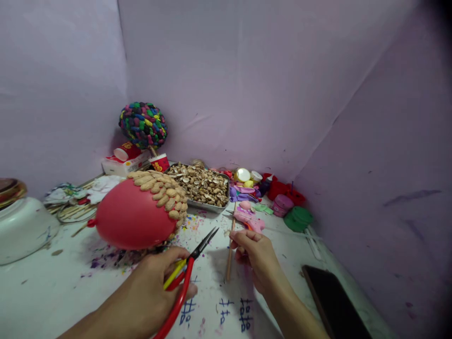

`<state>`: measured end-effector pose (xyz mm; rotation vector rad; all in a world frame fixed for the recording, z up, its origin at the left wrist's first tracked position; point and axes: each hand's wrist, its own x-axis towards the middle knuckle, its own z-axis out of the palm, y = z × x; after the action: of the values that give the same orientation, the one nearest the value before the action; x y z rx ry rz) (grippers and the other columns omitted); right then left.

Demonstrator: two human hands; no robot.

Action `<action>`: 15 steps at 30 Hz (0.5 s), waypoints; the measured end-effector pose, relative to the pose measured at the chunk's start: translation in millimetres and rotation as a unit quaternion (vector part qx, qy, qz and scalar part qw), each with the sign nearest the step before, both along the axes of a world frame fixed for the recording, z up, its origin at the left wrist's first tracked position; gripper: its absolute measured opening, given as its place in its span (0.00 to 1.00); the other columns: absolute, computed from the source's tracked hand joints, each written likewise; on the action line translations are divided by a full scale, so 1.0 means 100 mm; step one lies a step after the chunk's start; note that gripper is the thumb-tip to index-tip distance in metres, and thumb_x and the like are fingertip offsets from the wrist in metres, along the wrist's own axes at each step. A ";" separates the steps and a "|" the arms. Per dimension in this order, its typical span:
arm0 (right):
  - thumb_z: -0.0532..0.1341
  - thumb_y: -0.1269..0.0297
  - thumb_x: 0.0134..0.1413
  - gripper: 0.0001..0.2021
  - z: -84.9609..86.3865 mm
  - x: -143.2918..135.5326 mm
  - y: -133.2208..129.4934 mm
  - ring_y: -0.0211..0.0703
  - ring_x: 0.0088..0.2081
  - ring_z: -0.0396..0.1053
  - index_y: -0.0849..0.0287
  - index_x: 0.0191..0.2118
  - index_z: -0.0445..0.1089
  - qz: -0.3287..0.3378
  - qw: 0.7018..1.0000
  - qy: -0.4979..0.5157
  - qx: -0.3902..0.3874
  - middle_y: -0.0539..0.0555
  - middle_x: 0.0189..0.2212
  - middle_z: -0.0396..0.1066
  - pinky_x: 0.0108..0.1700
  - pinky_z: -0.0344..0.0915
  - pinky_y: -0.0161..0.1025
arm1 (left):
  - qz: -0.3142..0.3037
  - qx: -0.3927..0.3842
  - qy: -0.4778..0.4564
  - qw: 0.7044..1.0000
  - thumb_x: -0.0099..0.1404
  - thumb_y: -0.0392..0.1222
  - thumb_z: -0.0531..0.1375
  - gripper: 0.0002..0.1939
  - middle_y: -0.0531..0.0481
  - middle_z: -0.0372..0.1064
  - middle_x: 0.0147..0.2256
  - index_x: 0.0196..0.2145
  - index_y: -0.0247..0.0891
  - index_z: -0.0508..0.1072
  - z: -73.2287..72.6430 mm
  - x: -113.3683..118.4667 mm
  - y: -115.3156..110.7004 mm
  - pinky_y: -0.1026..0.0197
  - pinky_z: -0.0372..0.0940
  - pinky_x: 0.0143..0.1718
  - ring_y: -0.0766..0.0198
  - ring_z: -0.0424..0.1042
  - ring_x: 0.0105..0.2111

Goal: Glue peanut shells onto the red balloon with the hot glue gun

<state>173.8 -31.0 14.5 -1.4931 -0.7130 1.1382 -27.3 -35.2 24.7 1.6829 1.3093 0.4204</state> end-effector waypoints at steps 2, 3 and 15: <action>0.65 0.62 0.35 0.10 0.01 -0.02 -0.01 0.29 0.14 0.57 0.63 0.18 0.68 0.006 1.000 -0.003 -0.003 0.47 0.14 0.65 0.18 0.54 0.29 | -0.016 0.036 -0.002 0.999 0.53 0.50 0.56 0.15 0.53 0.68 0.25 0.38 0.42 0.69 0.06 0.00 -0.05 0.65 0.60 0.27 0.60 0.67 0.28; 0.65 0.62 0.35 0.09 0.02 -0.04 -0.02 0.29 0.14 0.56 0.63 0.18 0.68 0.008 1.000 -0.003 -0.004 0.47 0.14 0.64 0.18 0.54 0.29 | -0.019 0.053 -0.003 0.998 0.54 0.50 0.55 0.15 0.52 0.68 0.25 0.37 0.42 0.70 0.09 -0.01 -0.07 0.64 0.61 0.28 0.60 0.67 0.29; 0.64 0.61 0.33 0.10 0.10 -0.13 -0.06 0.29 0.14 0.56 0.61 0.16 0.65 0.027 0.999 -0.015 0.008 0.47 0.13 0.64 0.18 0.54 0.30 | -0.017 0.134 0.027 0.990 0.47 0.45 0.55 0.28 0.48 0.73 0.39 0.49 0.49 0.65 -0.17 0.00 -0.13 0.57 0.64 0.38 0.53 0.69 0.40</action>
<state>160.6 -37.1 24.7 -1.4891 -0.7856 1.1502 -27.0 -48.6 7.4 1.9491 1.3056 0.5533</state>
